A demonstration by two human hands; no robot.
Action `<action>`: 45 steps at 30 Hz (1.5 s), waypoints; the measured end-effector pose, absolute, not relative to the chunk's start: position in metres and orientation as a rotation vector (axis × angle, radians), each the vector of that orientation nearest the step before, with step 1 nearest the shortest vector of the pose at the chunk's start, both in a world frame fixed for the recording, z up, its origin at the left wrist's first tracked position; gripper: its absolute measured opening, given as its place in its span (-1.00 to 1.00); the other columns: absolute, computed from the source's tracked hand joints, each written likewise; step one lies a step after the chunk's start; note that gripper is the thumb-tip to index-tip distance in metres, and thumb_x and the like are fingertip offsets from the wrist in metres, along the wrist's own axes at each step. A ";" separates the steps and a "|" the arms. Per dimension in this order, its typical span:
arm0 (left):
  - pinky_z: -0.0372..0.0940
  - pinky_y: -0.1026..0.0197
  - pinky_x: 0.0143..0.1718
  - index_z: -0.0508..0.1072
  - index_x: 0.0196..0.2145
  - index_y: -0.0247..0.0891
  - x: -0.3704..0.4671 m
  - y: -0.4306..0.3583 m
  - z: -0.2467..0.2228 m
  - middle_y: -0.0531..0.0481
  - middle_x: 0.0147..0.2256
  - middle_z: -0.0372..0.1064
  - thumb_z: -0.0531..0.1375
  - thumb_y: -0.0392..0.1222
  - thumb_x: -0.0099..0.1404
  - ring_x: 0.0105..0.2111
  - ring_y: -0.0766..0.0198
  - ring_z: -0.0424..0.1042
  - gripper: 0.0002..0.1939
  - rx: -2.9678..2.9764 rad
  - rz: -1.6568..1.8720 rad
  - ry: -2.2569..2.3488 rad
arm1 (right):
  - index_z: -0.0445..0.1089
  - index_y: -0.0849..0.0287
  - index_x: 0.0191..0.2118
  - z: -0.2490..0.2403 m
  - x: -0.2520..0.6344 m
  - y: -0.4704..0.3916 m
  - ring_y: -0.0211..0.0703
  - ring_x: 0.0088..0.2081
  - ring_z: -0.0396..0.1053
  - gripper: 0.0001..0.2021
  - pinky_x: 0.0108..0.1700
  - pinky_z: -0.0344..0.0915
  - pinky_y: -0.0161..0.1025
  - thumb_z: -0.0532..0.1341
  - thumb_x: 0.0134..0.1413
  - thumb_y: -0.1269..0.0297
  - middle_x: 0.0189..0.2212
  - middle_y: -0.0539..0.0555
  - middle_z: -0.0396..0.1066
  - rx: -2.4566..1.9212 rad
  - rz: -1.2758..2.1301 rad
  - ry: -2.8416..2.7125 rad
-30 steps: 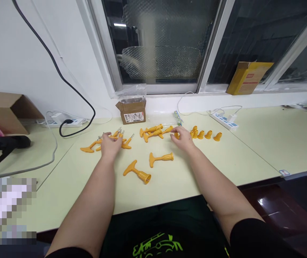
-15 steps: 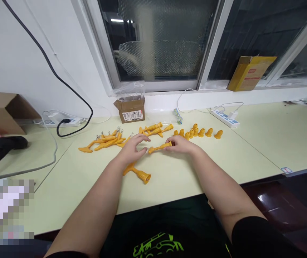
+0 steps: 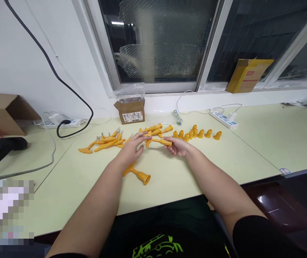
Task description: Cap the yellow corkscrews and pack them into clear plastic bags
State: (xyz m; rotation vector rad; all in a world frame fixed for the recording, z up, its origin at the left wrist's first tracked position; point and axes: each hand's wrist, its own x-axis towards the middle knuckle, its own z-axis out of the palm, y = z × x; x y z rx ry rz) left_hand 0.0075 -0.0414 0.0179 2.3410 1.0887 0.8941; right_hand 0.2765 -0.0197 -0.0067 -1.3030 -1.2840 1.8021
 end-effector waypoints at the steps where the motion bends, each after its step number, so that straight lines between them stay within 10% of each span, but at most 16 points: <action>1: 0.10 -0.13 0.37 0.47 0.19 0.03 0.007 -0.040 0.018 -0.02 0.35 0.20 0.10 -0.23 0.36 0.36 0.00 0.17 -0.52 2.363 0.889 1.089 | 0.36 0.10 -0.39 -0.005 0.277 -0.020 -0.32 -0.69 0.14 -0.63 -0.68 0.07 -0.41 0.22 0.27 -0.09 -0.71 -0.05 0.26 -1.306 1.854 -1.211; 9: 0.23 -0.02 0.22 0.58 -0.11 -0.09 0.010 -0.038 0.015 -0.10 0.13 0.48 0.24 0.02 0.36 0.15 -0.02 0.43 -0.77 2.280 1.024 1.063 | 0.38 0.18 -0.43 0.007 0.280 -0.031 -0.39 -0.68 0.04 -0.54 -0.64 0.02 -0.41 0.28 0.18 -0.17 -0.72 -0.11 0.15 -1.268 1.961 -1.306; 17: 0.26 0.28 -0.48 0.29 0.03 -0.09 0.019 -0.036 0.010 0.19 -0.63 0.32 0.21 0.08 0.35 -0.61 0.28 0.33 -0.62 1.606 1.169 1.234 | 0.41 0.12 -0.18 -0.009 0.280 -0.028 -0.15 -0.29 0.36 -0.77 -0.19 0.28 -0.20 0.34 0.07 0.16 -0.29 0.01 0.45 -1.086 0.754 -2.043; 24: 0.32 0.33 -0.56 0.34 -0.16 -0.14 -0.005 -0.005 0.005 0.13 -0.57 0.36 0.22 -0.01 0.29 -0.65 0.34 0.35 -0.76 1.116 1.440 1.355 | 0.47 0.10 -0.22 -0.010 0.288 -0.023 0.05 -0.06 0.32 -0.78 0.07 0.23 -0.01 0.37 0.02 0.15 -0.17 0.11 0.38 -1.222 0.296 -1.949; 35: 0.46 0.29 -0.51 0.27 -0.16 -0.22 -0.054 0.021 -0.005 0.01 -0.39 0.42 0.09 -0.32 0.42 -0.55 0.33 0.50 -0.94 0.861 1.665 1.634 | 0.29 0.09 -0.24 -0.004 0.290 -0.029 -0.10 -0.36 0.37 -0.81 -0.33 0.13 -0.24 0.28 0.06 0.19 -0.41 0.01 0.45 -1.697 0.462 -1.938; 45: 0.42 0.20 -0.57 0.24 0.00 -0.22 -0.062 0.020 -0.005 0.03 -0.43 0.36 0.22 -0.36 0.25 -0.60 0.22 0.46 -0.62 0.837 1.527 1.725 | 0.35 0.10 -0.02 0.006 0.274 -0.044 -0.16 -0.44 0.25 -0.68 -0.34 0.07 -0.26 0.25 0.19 0.05 -0.52 -0.08 0.28 -1.549 0.359 -1.991</action>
